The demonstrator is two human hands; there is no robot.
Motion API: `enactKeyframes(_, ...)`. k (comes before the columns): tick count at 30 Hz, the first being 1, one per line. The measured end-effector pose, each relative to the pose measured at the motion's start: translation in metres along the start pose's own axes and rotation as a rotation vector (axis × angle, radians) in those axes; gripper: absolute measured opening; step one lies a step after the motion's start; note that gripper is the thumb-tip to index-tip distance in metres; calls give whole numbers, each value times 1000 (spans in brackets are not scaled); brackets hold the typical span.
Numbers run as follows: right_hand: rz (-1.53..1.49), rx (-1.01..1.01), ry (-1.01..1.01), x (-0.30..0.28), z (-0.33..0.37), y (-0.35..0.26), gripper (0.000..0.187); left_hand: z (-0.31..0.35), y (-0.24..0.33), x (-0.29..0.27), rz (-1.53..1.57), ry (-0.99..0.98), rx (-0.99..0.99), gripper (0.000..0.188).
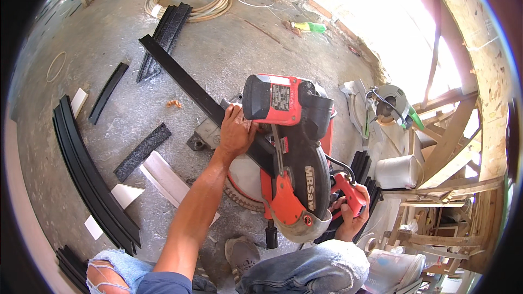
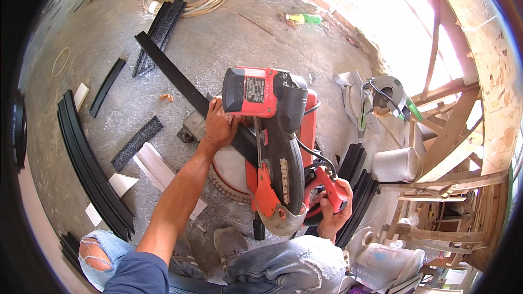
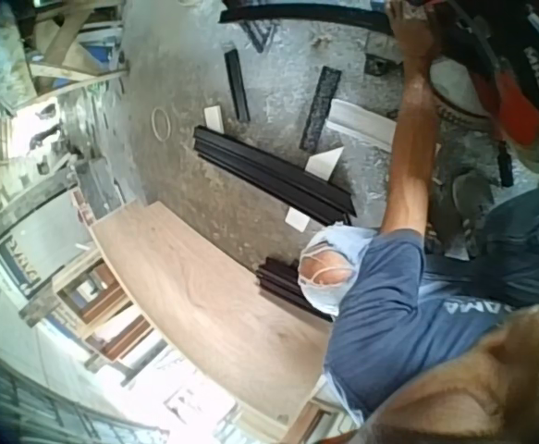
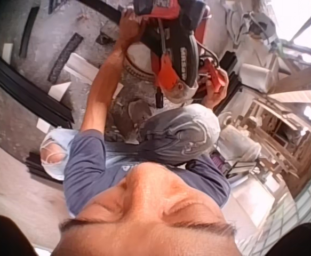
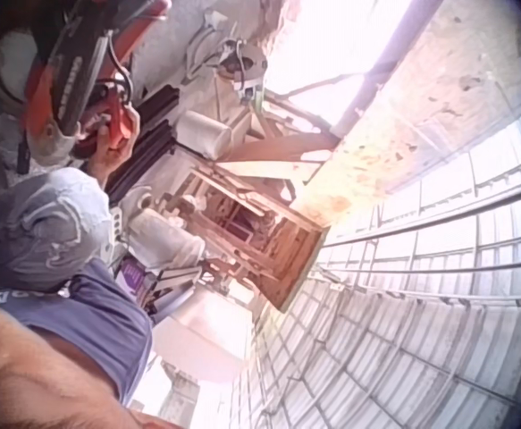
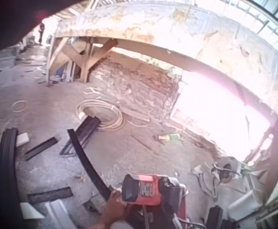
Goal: The person uses a miter saw to cut a long black plank, then picks up the cut piece and wipes sawdust off its surface by hand.
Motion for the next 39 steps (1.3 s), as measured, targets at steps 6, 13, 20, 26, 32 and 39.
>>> enactKeyframes(6, 6, 2, 13, 3, -2, -4, 56, -7, -10, -9, -80, -54, -68, 37)
enactKeyframes(13, 0, 5, 15, 3, 0, -4, 55, -11, -8, -19, -118, 181, -205, 38)
enactKeyframes(20, 3, 2, 0, 7, -2, -7, 54, 0, -28, -10, -409, 331, -696, 43)
enactKeyframes(26, 20, 5, 8, 2, -2, -5, 54, 0, -28, -7, -512, 251, -837, 52)
enactKeyframes(32, 0, -19, -5, 9, -2, -9, 53, 4, -38, -8, -450, 102, -916, 46)
enactKeyframes(39, 54, -19, 1, 0, -2, -8, 53, 4, -43, -1, -290, 256, -958, 38)
Point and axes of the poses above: each hand's wrist, its own z-axis away from the middle knuckle, its own x-axis out of the palm, y = z × x, the point moved 1 cm from there along -z, towards the middle knuckle, and after that the axes turned 1 degree about -y, right-handed, at the moved point
